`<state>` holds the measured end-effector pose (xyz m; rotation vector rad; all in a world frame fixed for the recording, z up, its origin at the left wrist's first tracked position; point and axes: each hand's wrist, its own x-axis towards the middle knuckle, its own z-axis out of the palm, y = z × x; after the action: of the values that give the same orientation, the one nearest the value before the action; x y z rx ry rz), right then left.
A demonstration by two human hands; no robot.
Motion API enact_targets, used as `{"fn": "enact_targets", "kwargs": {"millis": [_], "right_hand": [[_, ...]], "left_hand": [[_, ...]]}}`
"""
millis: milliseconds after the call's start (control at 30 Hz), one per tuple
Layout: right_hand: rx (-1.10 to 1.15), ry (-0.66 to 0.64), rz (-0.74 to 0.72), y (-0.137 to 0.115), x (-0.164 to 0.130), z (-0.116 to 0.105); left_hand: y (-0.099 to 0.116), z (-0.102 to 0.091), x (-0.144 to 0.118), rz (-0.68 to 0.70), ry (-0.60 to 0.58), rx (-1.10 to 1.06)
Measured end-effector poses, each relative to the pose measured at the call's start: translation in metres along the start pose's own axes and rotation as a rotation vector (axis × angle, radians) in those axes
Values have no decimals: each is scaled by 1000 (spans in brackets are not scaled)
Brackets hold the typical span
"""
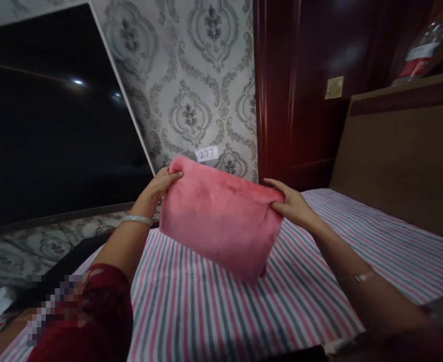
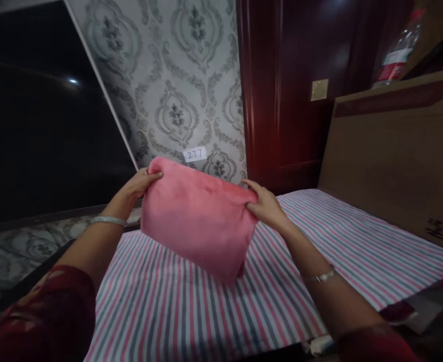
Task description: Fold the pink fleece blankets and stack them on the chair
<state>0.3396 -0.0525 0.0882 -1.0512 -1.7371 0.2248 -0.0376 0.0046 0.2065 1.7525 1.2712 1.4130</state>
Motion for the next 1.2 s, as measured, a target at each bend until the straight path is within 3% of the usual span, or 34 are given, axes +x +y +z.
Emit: {"fn": "enact_targets", "kwargs": {"millis": [133, 233, 300, 367, 433, 500, 567, 633, 800, 867, 1000, 1200], "right_hand": [[-203, 110, -244, -19, 55, 17], [-311, 176, -415, -35, 49, 17], [-372, 160, -452, -32, 14, 21], [-420, 88, -459, -17, -40, 33], [-430, -60, -488, 5, -104, 50], [-400, -244, -508, 25, -162, 64], [-343, -326, -474, 37, -200, 71], [-283, -328, -417, 40, -216, 71], [-191, -183, -177, 34, -210, 61], [-198, -157, -98, 35, -210, 61], [-222, -213, -91, 38, -213, 69], [-273, -189, -60, 26, -209, 76]], "left_hand": [[6, -32, -24, 227, 183, 25], [-7, -56, -58, 375, 262, 145], [-35, -67, -97, 392, 282, 255], [-77, -70, -148, 350, 229, 376], [-122, -65, -208, 286, 77, 487], [-159, -56, -265, 206, -159, 552], [-181, -50, -308, 136, -244, 567], [-188, -48, -333, 70, -160, 551], [-171, -44, -344, -94, 179, 469], [-162, -37, -343, -73, 164, 494], [-158, -20, -341, 31, 2, 593], [-170, -18, -330, 1, 21, 611]]}}
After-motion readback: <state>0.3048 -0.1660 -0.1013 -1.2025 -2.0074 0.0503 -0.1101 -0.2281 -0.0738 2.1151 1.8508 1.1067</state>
